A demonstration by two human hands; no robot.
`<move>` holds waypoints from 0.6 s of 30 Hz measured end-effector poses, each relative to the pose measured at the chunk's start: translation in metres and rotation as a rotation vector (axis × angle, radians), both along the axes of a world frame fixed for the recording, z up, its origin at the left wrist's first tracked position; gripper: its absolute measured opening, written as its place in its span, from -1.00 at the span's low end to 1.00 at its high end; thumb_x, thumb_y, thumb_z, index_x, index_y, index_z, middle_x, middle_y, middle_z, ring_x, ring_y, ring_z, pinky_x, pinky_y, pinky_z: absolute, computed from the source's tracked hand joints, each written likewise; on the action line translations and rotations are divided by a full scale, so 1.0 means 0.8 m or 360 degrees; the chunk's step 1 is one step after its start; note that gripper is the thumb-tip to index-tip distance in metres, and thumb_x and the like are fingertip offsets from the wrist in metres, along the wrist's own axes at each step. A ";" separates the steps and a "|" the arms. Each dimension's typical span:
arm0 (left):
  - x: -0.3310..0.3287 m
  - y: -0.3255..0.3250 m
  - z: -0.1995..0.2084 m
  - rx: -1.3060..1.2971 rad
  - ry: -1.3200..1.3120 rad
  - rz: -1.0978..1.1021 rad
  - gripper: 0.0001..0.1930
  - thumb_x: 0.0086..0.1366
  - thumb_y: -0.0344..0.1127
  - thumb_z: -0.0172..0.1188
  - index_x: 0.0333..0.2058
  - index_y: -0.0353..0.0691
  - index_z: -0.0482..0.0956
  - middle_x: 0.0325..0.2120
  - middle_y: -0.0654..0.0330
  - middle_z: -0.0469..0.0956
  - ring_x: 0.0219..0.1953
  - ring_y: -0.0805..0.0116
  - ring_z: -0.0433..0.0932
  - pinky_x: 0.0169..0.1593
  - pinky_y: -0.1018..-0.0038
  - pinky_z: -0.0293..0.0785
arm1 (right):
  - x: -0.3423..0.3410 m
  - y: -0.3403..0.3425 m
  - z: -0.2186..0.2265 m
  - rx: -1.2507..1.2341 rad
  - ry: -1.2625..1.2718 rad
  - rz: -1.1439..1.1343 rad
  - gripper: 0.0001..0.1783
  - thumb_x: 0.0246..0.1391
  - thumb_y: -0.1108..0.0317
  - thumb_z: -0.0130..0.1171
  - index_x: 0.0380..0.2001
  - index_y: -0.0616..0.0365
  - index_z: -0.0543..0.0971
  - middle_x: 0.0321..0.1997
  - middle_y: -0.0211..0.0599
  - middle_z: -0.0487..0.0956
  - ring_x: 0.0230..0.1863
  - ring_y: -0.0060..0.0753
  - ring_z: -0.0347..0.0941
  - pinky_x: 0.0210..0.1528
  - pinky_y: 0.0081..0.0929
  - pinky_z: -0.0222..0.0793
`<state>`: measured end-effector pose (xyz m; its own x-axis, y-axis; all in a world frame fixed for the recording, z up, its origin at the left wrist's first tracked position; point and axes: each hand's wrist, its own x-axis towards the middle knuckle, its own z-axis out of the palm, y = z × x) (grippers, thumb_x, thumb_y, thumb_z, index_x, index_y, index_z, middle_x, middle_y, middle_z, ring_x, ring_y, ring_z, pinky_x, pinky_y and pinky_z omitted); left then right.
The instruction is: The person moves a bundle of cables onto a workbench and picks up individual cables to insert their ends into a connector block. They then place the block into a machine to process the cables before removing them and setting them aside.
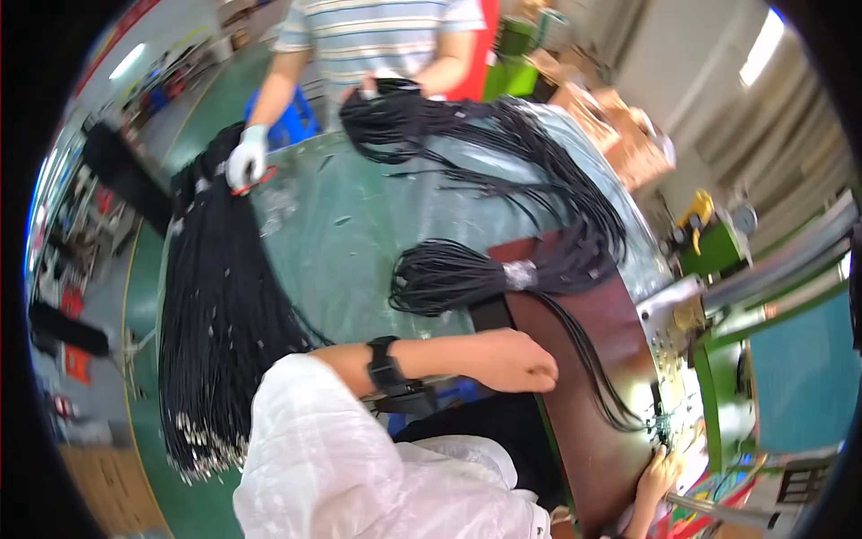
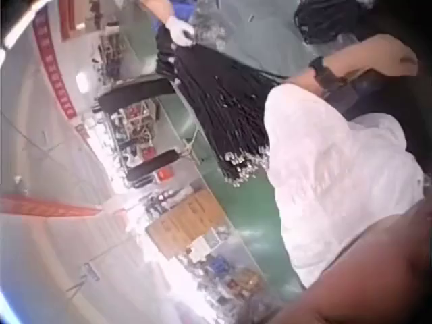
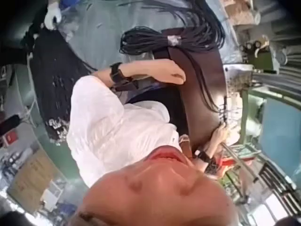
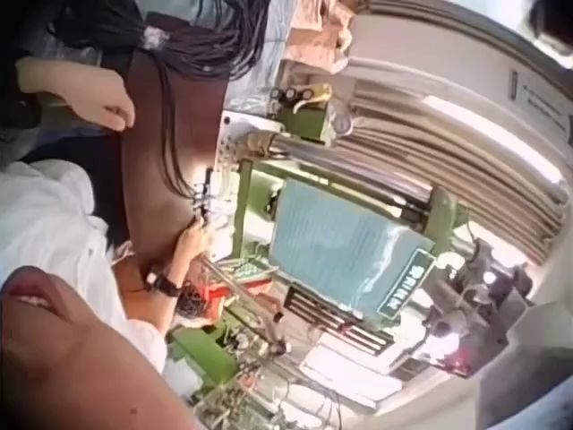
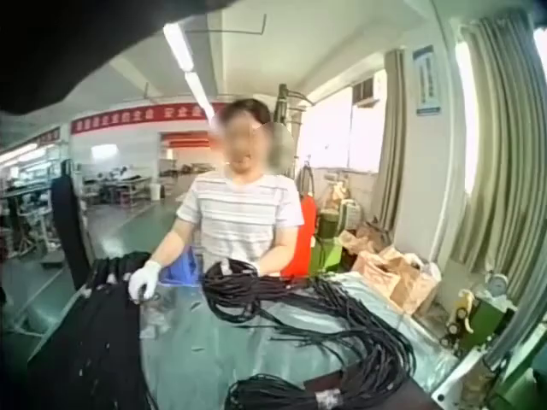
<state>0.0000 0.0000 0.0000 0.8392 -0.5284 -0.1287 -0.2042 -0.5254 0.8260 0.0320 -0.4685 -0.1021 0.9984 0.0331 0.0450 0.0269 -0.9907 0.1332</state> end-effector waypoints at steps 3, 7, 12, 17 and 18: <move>0.014 0.012 0.017 0.0009 -0.0085 0.0000 -0.66 0.27 -0.09 -0.03 -0.15 -0.20 0.51 -0.26 0.08 0.57 -0.22 0.16 0.54 -0.14 0.36 0.43 | 0.009 0.001 -0.023 0.0008 -0.0793 0.0119 -0.60 0.14 0.26 -0.06 -0.03 0.32 0.39 0.06 0.15 0.33 0.14 0.19 0.15 0.17 0.01 0.02; -0.027 0.092 0.026 0.0016 -0.0171 0.0179 -0.66 0.28 -0.10 -0.02 -0.14 -0.21 0.51 -0.28 0.12 0.58 -0.23 0.21 0.55 -0.14 0.39 0.42 | -0.052 0.012 -0.003 -0.0055 -0.0676 0.0169 -0.55 0.13 0.23 -0.04 0.02 0.31 0.37 -0.01 0.09 0.39 0.09 0.08 0.22 0.14 -0.13 0.11; -0.051 0.258 0.045 0.0124 -0.0473 0.1047 -0.65 0.27 -0.11 0.02 -0.19 -0.28 0.54 -0.37 0.16 0.60 -0.34 0.39 0.56 -0.20 0.44 0.46 | -0.092 -0.013 0.022 -0.0071 -0.0377 -0.0092 -0.47 0.07 0.06 0.07 0.03 0.16 0.39 -0.10 -0.14 0.50 -0.10 -0.17 0.42 -0.04 -0.26 0.34; -0.133 0.457 0.003 0.0908 -0.1024 0.2288 -0.70 0.15 -0.16 -0.02 -0.42 -0.30 0.54 -0.40 -0.07 0.55 -0.30 -0.06 0.52 -0.18 0.16 0.43 | -0.098 -0.001 0.026 0.0039 -0.0326 -0.0193 -0.44 0.08 0.02 0.03 0.02 0.22 0.39 -0.08 -0.05 0.48 -0.08 -0.11 0.40 -0.02 -0.25 0.31; -0.156 0.499 -0.006 0.1074 -0.1017 0.2527 -0.69 0.14 -0.16 -0.02 -0.39 -0.32 0.53 -0.37 -0.08 0.54 -0.27 -0.08 0.50 -0.17 0.15 0.43 | -0.100 0.000 0.027 0.0066 -0.0315 -0.0202 -0.44 0.08 0.02 0.02 0.02 0.23 0.39 -0.08 -0.03 0.48 -0.08 -0.10 0.40 -0.02 -0.24 0.30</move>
